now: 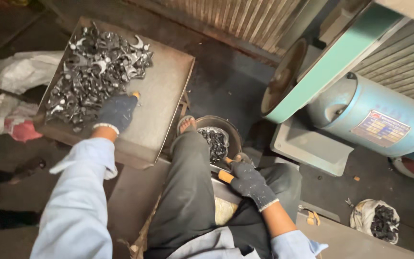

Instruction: The person sits at a bench grinder and grinds cast metal workpieces against the spinning wheel, producing sparks, then places finished pieces onto a tray of similar parts and picks up the next workpiece from a container to repeat the process.

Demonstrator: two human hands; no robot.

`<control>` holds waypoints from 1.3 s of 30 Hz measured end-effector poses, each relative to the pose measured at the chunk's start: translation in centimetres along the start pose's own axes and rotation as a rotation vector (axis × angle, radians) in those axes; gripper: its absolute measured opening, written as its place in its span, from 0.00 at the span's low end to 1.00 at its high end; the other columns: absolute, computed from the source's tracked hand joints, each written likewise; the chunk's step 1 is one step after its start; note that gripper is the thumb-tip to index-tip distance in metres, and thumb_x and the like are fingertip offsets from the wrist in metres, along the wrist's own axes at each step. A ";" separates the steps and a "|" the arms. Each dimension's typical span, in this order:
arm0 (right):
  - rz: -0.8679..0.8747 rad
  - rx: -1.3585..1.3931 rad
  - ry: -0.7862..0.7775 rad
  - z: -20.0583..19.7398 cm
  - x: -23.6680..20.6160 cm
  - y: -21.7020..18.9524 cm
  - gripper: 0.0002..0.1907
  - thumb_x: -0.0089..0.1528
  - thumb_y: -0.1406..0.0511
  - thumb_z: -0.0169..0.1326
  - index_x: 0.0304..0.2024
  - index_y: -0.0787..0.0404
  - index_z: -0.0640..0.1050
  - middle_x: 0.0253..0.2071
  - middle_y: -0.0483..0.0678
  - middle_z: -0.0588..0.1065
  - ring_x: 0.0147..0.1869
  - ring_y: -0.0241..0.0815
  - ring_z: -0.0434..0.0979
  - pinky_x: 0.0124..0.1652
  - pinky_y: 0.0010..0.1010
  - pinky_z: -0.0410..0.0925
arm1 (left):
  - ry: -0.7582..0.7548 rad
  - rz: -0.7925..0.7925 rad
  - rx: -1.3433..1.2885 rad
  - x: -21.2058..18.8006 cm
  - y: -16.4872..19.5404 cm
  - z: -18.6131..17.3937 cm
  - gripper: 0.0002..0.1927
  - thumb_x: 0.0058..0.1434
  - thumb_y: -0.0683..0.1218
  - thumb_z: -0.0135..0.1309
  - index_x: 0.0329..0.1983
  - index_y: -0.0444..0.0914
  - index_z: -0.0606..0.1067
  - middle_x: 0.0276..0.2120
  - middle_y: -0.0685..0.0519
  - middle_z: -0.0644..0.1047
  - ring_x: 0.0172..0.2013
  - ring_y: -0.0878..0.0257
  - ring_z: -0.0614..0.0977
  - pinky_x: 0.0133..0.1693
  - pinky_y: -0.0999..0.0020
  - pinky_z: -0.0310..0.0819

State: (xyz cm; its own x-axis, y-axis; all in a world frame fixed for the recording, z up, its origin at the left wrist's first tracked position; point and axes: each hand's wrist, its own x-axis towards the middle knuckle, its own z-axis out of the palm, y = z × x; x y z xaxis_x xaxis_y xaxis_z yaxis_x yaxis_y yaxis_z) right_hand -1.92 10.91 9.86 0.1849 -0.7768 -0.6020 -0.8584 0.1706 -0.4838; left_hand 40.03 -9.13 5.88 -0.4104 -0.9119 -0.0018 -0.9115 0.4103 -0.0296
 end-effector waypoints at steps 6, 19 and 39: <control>-0.127 0.046 0.083 0.4 0.9 -0.8 0.30 0.63 0.47 0.51 0.60 0.56 0.74 0.52 0.58 0.77 0.60 0.56 0.75 0.56 0.45 0.66 | -0.243 -0.237 -0.199 1.9 3.3 -0.6 0.26 0.58 0.49 0.55 0.60 0.39 0.70 0.45 0.37 0.79 0.45 0.38 0.81 0.45 0.44 0.76; -0.063 0.041 0.152 0.8 -0.2 0.3 0.31 0.63 0.45 0.52 0.60 0.56 0.74 0.54 0.61 0.75 0.61 0.60 0.73 0.58 0.47 0.64 | -0.214 -0.543 -0.179 2.9 7.4 -0.7 0.31 0.57 0.53 0.63 0.60 0.36 0.68 0.49 0.34 0.76 0.49 0.38 0.80 0.45 0.46 0.76; -0.337 0.668 0.179 0.0 0.3 -1.4 0.27 0.66 0.57 0.55 0.62 0.65 0.69 0.54 0.54 0.76 0.60 0.47 0.76 0.58 0.36 0.66 | 0.087 -0.374 -1.549 0.0 17.5 -3.5 0.26 0.60 0.44 0.63 0.60 0.32 0.73 0.45 0.47 0.80 0.42 0.62 0.81 0.42 0.66 0.78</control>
State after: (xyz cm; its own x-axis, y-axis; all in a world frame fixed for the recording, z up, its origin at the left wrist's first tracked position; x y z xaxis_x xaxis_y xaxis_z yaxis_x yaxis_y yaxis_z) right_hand -0.70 10.46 10.34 0.2562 -0.9283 -0.2694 -0.2874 0.1929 -0.9382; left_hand 23.93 -1.93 8.83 -0.1185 -0.9780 -0.1718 -0.0812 -0.1629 0.9833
